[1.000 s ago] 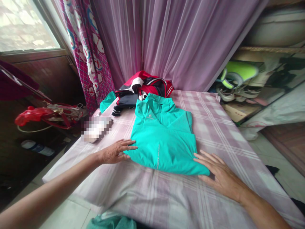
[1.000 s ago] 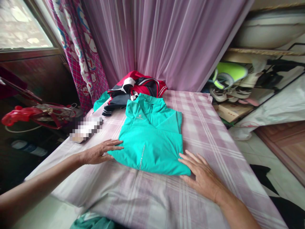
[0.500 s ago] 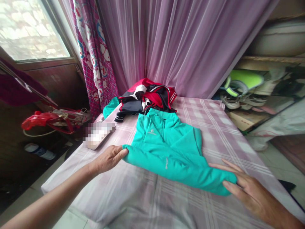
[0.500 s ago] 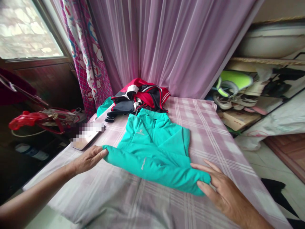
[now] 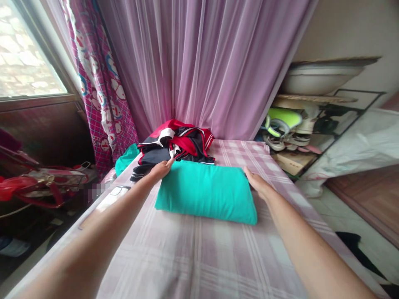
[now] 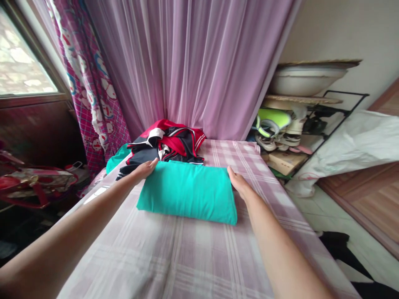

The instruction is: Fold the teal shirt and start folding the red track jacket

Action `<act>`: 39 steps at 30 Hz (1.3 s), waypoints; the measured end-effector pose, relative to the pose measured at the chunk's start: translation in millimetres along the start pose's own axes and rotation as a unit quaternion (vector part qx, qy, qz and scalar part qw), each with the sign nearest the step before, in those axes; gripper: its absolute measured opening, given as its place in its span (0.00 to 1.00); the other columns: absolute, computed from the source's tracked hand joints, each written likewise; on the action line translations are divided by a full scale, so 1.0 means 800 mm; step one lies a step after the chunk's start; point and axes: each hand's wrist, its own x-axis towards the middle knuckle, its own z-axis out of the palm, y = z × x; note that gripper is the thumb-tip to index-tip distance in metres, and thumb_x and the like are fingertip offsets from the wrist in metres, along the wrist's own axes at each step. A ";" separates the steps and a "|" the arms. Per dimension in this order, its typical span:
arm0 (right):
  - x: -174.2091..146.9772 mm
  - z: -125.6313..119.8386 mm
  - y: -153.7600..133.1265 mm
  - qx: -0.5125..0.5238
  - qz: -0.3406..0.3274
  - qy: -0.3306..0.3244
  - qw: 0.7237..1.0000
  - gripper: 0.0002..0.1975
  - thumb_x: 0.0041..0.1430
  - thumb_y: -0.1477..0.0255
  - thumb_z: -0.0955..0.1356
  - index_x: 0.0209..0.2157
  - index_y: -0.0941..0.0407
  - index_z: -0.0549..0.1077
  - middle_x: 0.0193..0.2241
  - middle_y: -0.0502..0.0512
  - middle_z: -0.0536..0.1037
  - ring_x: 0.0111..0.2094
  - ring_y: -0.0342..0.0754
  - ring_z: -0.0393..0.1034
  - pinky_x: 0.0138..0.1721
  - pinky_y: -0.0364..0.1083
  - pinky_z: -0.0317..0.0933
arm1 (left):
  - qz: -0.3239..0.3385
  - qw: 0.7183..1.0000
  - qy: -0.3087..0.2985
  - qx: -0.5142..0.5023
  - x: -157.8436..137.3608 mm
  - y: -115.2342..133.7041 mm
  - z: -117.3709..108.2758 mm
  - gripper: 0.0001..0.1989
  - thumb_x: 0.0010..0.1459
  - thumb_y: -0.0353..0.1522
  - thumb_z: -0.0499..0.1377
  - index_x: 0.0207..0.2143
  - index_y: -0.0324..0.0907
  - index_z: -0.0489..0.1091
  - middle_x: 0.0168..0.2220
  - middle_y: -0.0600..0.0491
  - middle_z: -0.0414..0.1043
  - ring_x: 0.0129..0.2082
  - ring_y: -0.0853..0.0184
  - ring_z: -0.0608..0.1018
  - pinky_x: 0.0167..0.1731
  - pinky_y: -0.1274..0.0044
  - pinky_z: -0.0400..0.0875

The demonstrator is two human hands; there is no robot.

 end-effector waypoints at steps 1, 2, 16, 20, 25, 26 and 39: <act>0.000 0.009 0.010 -0.001 0.012 -0.010 1.000 0.31 0.63 0.46 0.59 0.44 0.57 0.80 0.43 0.64 0.83 0.51 0.57 0.75 0.54 0.55 0.67 | -0.015 1.000 -0.006 0.004 -0.001 0.000 0.009 0.31 0.66 0.48 0.46 0.51 0.31 0.73 0.46 0.35 0.79 0.46 0.50 0.81 0.45 0.66 0.73; -0.002 0.018 0.018 -0.001 0.031 -0.012 0.999 0.30 0.63 0.48 0.61 0.47 0.57 0.79 0.47 0.64 0.82 0.52 0.57 0.75 0.54 0.55 0.67 | -0.033 0.999 -0.011 0.007 -0.006 -0.001 0.017 0.31 0.64 0.48 0.50 0.56 0.31 0.70 0.49 0.35 0.78 0.48 0.50 0.81 0.46 0.66 0.73; 0.004 0.063 -0.032 -0.317 0.116 0.026 0.941 0.27 0.69 0.67 0.60 0.66 0.58 0.63 0.56 0.66 0.76 0.53 0.59 0.74 0.51 0.53 0.65 | -0.083 0.995 0.062 -0.008 -0.001 0.007 0.053 0.29 0.63 0.35 0.60 0.65 0.44 0.61 0.59 0.45 0.73 0.58 0.56 0.76 0.55 0.70 0.68; -0.006 0.069 -0.025 -0.379 0.110 -0.007 0.919 0.27 0.70 0.65 0.57 0.66 0.58 0.61 0.57 0.67 0.75 0.54 0.59 0.72 0.52 0.53 0.63 | -0.101 0.994 0.038 0.002 -0.010 -0.006 0.074 0.29 0.63 0.37 0.59 0.65 0.42 0.60 0.60 0.43 0.73 0.58 0.56 0.75 0.55 0.70 0.67; -0.018 0.065 -0.021 -0.389 0.154 -0.012 0.908 0.29 0.70 0.57 0.56 0.63 0.59 0.63 0.57 0.70 0.74 0.56 0.62 0.70 0.51 0.56 0.64 | -0.106 0.994 0.032 0.010 -0.024 -0.017 0.076 0.31 0.64 0.38 0.58 0.67 0.42 0.56 0.61 0.43 0.71 0.59 0.55 0.74 0.55 0.69 0.67; -0.019 0.065 -0.021 -0.386 0.165 -0.018 0.908 0.29 0.70 0.56 0.55 0.62 0.60 0.64 0.57 0.71 0.74 0.57 0.63 0.70 0.51 0.56 0.64 | -0.108 0.994 0.031 0.012 -0.025 -0.018 0.075 0.31 0.64 0.38 0.58 0.67 0.42 0.56 0.61 0.42 0.71 0.60 0.55 0.74 0.55 0.69 0.67; -0.029 0.075 0.003 -0.380 0.117 0.031 0.917 0.30 0.68 0.55 0.59 0.61 0.61 0.67 0.61 0.71 0.68 0.60 0.61 0.65 0.56 0.53 0.59 | -0.132 0.986 0.060 0.083 -0.045 -0.013 0.081 0.30 0.64 0.39 0.56 0.66 0.44 0.58 0.57 0.41 0.74 0.57 0.50 0.76 0.52 0.63 0.69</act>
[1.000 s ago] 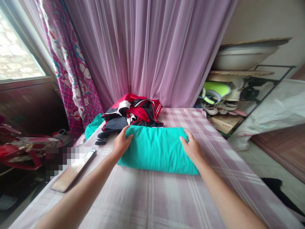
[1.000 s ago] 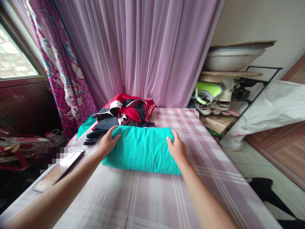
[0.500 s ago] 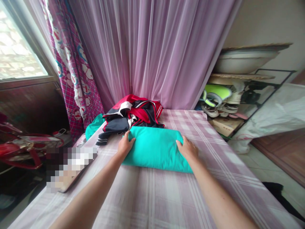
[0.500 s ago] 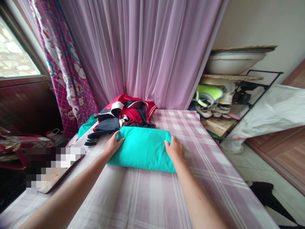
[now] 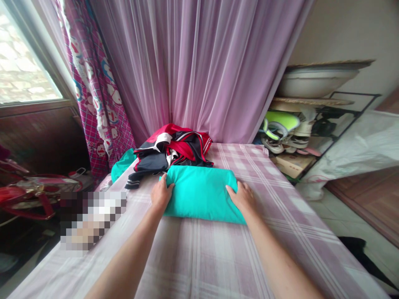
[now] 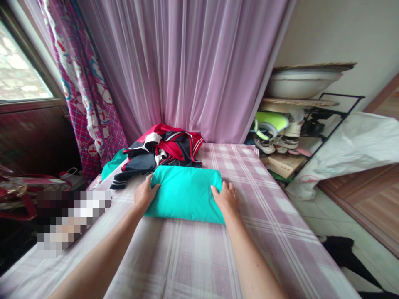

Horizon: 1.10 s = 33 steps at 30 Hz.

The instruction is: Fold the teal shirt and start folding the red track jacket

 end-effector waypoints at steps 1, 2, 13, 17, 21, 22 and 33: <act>0.000 0.001 0.001 0.004 0.011 0.000 1.000 0.31 0.68 0.54 0.59 0.61 0.61 0.67 0.62 0.72 0.67 0.61 0.62 0.64 0.56 0.54 0.59 | -0.002 1.000 0.001 0.006 -0.001 0.000 0.000 0.29 0.64 0.40 0.56 0.66 0.44 0.59 0.57 0.41 0.75 0.57 0.49 0.75 0.53 0.62 0.68; 0.000 0.002 0.001 0.009 0.017 -0.004 1.000 0.31 0.68 0.53 0.59 0.61 0.62 0.68 0.62 0.73 0.66 0.61 0.62 0.64 0.57 0.54 0.59 | -0.005 1.000 -0.002 0.005 -0.001 0.000 0.000 0.29 0.64 0.41 0.57 0.66 0.45 0.60 0.56 0.41 0.75 0.57 0.48 0.75 0.53 0.61 0.68; -0.007 -0.036 0.005 0.004 -0.019 -0.092 0.996 0.21 0.65 0.60 0.65 0.53 0.59 0.74 0.51 0.66 0.77 0.52 0.56 0.73 0.47 0.47 0.63 | 0.008 0.994 -0.056 -0.095 -0.017 -0.023 -0.014 0.31 0.60 0.36 0.59 0.65 0.42 0.60 0.53 0.45 0.77 0.52 0.58 0.78 0.47 0.73 0.71; -0.022 -0.038 0.024 0.006 -0.021 -0.127 0.992 0.27 0.66 0.55 0.62 0.55 0.59 0.74 0.54 0.67 0.77 0.53 0.58 0.73 0.48 0.49 0.64 | 0.010 0.995 -0.074 -0.060 -0.036 -0.037 -0.019 0.29 0.62 0.41 0.57 0.63 0.42 0.62 0.54 0.44 0.76 0.52 0.57 0.78 0.47 0.72 0.71; -0.034 -0.038 0.023 -0.017 -0.012 -0.116 0.993 0.29 0.69 0.55 0.58 0.52 0.62 0.77 0.53 0.70 0.77 0.55 0.60 0.72 0.50 0.51 0.64 | -0.005 0.996 -0.089 -0.009 -0.040 -0.027 -0.026 0.22 0.63 0.48 0.53 0.46 0.41 0.72 0.45 0.43 0.80 0.47 0.52 0.80 0.42 0.69 0.70; -0.036 -0.040 0.020 -0.024 -0.020 -0.098 0.995 0.27 0.69 0.57 0.58 0.51 0.61 0.77 0.53 0.69 0.77 0.55 0.59 0.71 0.50 0.50 0.63 | 0.000 0.996 -0.084 -0.009 -0.039 -0.024 -0.028 0.21 0.63 0.48 0.52 0.44 0.42 0.72 0.45 0.43 0.80 0.47 0.52 0.79 0.41 0.69 0.70; -0.054 -0.023 0.006 -0.023 0.002 -0.023 0.999 0.24 0.71 0.60 0.56 0.53 0.60 0.74 0.52 0.69 0.77 0.53 0.57 0.70 0.51 0.51 0.61 | -0.020 0.999 -0.030 0.009 -0.050 -0.019 -0.030 0.19 0.66 0.43 0.53 0.52 0.42 0.69 0.50 0.43 0.77 0.53 0.52 0.77 0.49 0.65 0.68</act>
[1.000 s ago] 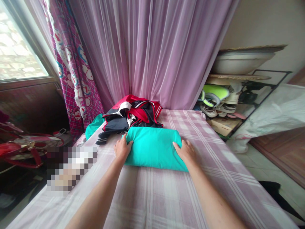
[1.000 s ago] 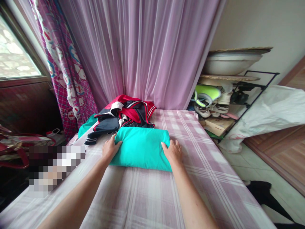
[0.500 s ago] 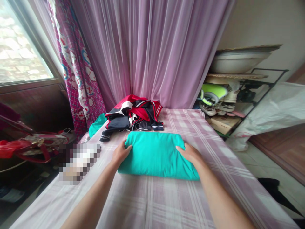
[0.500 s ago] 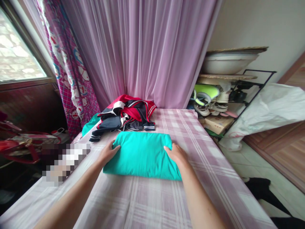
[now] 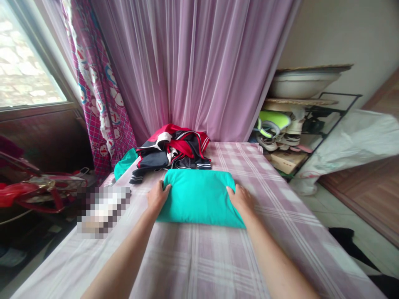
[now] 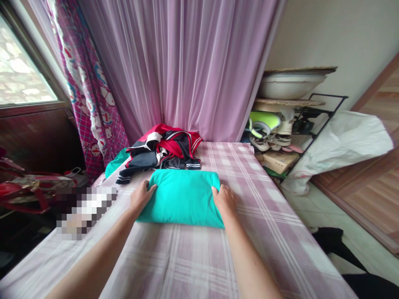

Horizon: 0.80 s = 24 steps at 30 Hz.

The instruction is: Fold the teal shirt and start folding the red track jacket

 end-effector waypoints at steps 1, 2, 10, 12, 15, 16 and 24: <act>-0.001 0.000 -0.001 0.006 -0.001 0.023 1.000 0.24 0.71 0.61 0.57 0.57 0.61 0.71 0.55 0.70 0.75 0.55 0.58 0.69 0.52 0.52 0.61 | 0.015 1.000 0.024 0.002 -0.002 0.001 0.001 0.21 0.66 0.42 0.53 0.56 0.42 0.66 0.54 0.42 0.75 0.55 0.52 0.75 0.51 0.63 0.67; -0.003 -0.001 -0.004 0.010 -0.009 0.051 0.999 0.25 0.70 0.61 0.58 0.61 0.61 0.67 0.58 0.70 0.72 0.58 0.59 0.66 0.54 0.54 0.60 | 0.038 0.998 0.051 0.007 -0.005 0.004 0.002 0.24 0.65 0.42 0.54 0.60 0.42 0.64 0.58 0.41 0.72 0.58 0.52 0.73 0.54 0.62 0.66; -0.021 0.004 -0.069 -0.009 -0.191 0.023 0.981 0.28 0.71 0.57 0.57 0.68 0.48 0.59 0.70 0.59 0.57 0.71 0.60 0.45 0.66 0.67 0.39 | 0.205 0.977 0.024 0.055 -0.011 0.050 0.039 0.27 0.68 0.45 0.49 0.66 0.47 0.62 0.70 0.48 0.56 0.71 0.53 0.54 0.69 0.59 0.46; -0.020 0.013 -0.070 -0.022 -0.198 -0.009 0.980 0.29 0.71 0.55 0.57 0.69 0.47 0.59 0.71 0.58 0.56 0.71 0.59 0.45 0.67 0.67 0.37 | 0.202 0.978 0.002 0.058 -0.006 0.049 0.049 0.29 0.68 0.46 0.49 0.67 0.48 0.60 0.71 0.49 0.55 0.72 0.54 0.54 0.69 0.59 0.48; -0.014 0.020 -0.053 -0.036 -0.166 -0.008 0.986 0.30 0.71 0.55 0.56 0.70 0.50 0.57 0.71 0.60 0.53 0.71 0.58 0.43 0.67 0.66 0.37 | 0.208 0.976 0.002 0.059 -0.001 0.041 0.055 0.29 0.68 0.46 0.48 0.68 0.48 0.58 0.71 0.50 0.54 0.72 0.54 0.53 0.69 0.59 0.47; -0.012 0.021 -0.046 -0.037 -0.150 -0.006 0.988 0.30 0.72 0.55 0.55 0.70 0.51 0.56 0.72 0.61 0.53 0.72 0.57 0.43 0.67 0.66 0.37 | 0.209 0.976 0.003 0.058 -0.001 0.039 0.055 0.29 0.68 0.45 0.48 0.68 0.47 0.58 0.71 0.50 0.53 0.72 0.54 0.53 0.69 0.59 0.47; -0.020 0.010 -0.032 -0.011 -0.099 0.036 0.994 0.29 0.71 0.59 0.57 0.68 0.55 0.60 0.70 0.66 0.55 0.69 0.61 0.51 0.65 0.61 0.47 | 0.200 0.977 0.017 0.065 -0.008 0.041 0.051 0.28 0.69 0.44 0.47 0.67 0.49 0.59 0.71 0.48 0.55 0.72 0.53 0.54 0.68 0.54 0.46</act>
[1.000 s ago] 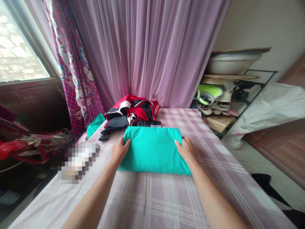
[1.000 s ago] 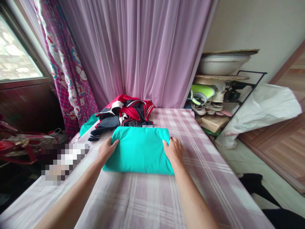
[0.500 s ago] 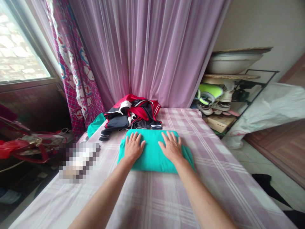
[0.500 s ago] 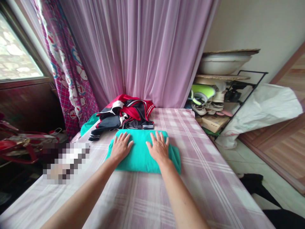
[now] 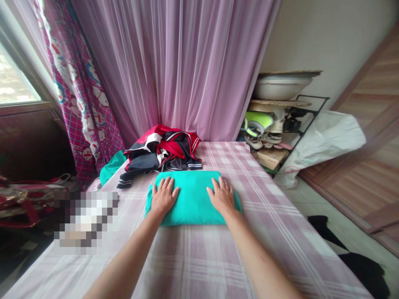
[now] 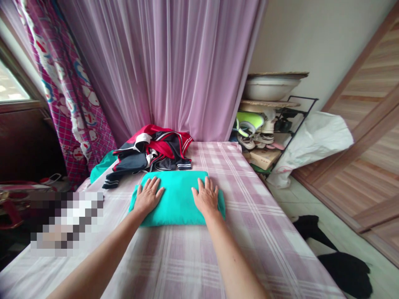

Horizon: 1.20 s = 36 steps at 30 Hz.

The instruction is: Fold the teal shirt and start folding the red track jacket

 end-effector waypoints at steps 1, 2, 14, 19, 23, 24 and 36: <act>-0.002 -0.002 0.003 0.007 0.011 0.012 1.000 0.29 0.71 0.60 0.57 0.68 0.56 0.60 0.69 0.67 0.57 0.67 0.60 0.55 0.64 0.59 0.50 | 0.001 1.000 0.003 0.000 -0.001 -0.002 0.000 0.27 0.68 0.44 0.47 0.67 0.49 0.60 0.71 0.49 0.56 0.71 0.54 0.54 0.68 0.54 0.46; -0.005 -0.003 0.008 0.014 0.022 0.022 0.999 0.29 0.70 0.61 0.57 0.68 0.57 0.60 0.68 0.67 0.59 0.65 0.59 0.58 0.62 0.57 0.53 | 0.001 1.000 0.005 -0.001 -0.004 -0.005 0.000 0.27 0.68 0.43 0.48 0.67 0.49 0.60 0.70 0.49 0.56 0.71 0.54 0.55 0.68 0.55 0.47; -0.048 0.006 0.049 0.063 0.132 0.011 0.989 0.32 0.69 0.58 0.58 0.67 0.62 0.60 0.63 0.69 0.68 0.61 0.59 0.65 0.58 0.53 0.59 | -0.103 0.987 0.051 -0.109 -0.034 -0.075 0.020 0.33 0.65 0.43 0.52 0.68 0.37 0.54 0.69 0.37 0.57 0.68 0.54 0.62 0.65 0.64 0.58; -0.042 -0.004 0.042 0.137 0.136 -0.010 0.981 0.35 0.66 0.62 0.63 0.69 0.62 0.55 0.64 0.67 0.67 0.61 0.57 0.66 0.57 0.49 0.61 | -0.130 0.981 0.033 -0.143 -0.025 -0.065 0.003 0.33 0.62 0.40 0.56 0.66 0.38 0.56 0.68 0.38 0.60 0.67 0.55 0.65 0.63 0.65 0.61; -0.033 -0.024 0.039 0.180 0.137 -0.038 0.973 0.37 0.61 0.69 0.66 0.70 0.61 0.54 0.62 0.66 0.70 0.59 0.56 0.68 0.56 0.48 0.62 | -0.139 0.978 0.016 -0.152 -0.017 -0.057 -0.020 0.33 0.57 0.30 0.58 0.66 0.41 0.58 0.62 0.41 0.69 0.62 0.55 0.71 0.59 0.67 0.67; -0.032 -0.030 0.040 0.183 0.132 -0.033 0.974 0.37 0.60 0.71 0.66 0.70 0.59 0.54 0.61 0.65 0.70 0.59 0.56 0.68 0.56 0.48 0.62 | -0.133 0.980 0.017 -0.149 -0.018 -0.055 -0.025 0.34 0.56 0.27 0.57 0.66 0.41 0.58 0.61 0.42 0.70 0.62 0.55 0.72 0.58 0.68 0.68; -0.053 -0.019 0.077 0.098 0.097 -0.022 0.990 0.34 0.61 0.67 0.66 0.68 0.55 0.58 0.64 0.68 0.64 0.61 0.59 0.64 0.55 0.53 0.61 | -0.052 0.998 0.016 -0.011 -0.056 -0.027 -0.039 0.31 0.61 0.32 0.56 0.67 0.37 0.59 0.67 0.35 0.60 0.65 0.51 0.68 0.59 0.63 0.66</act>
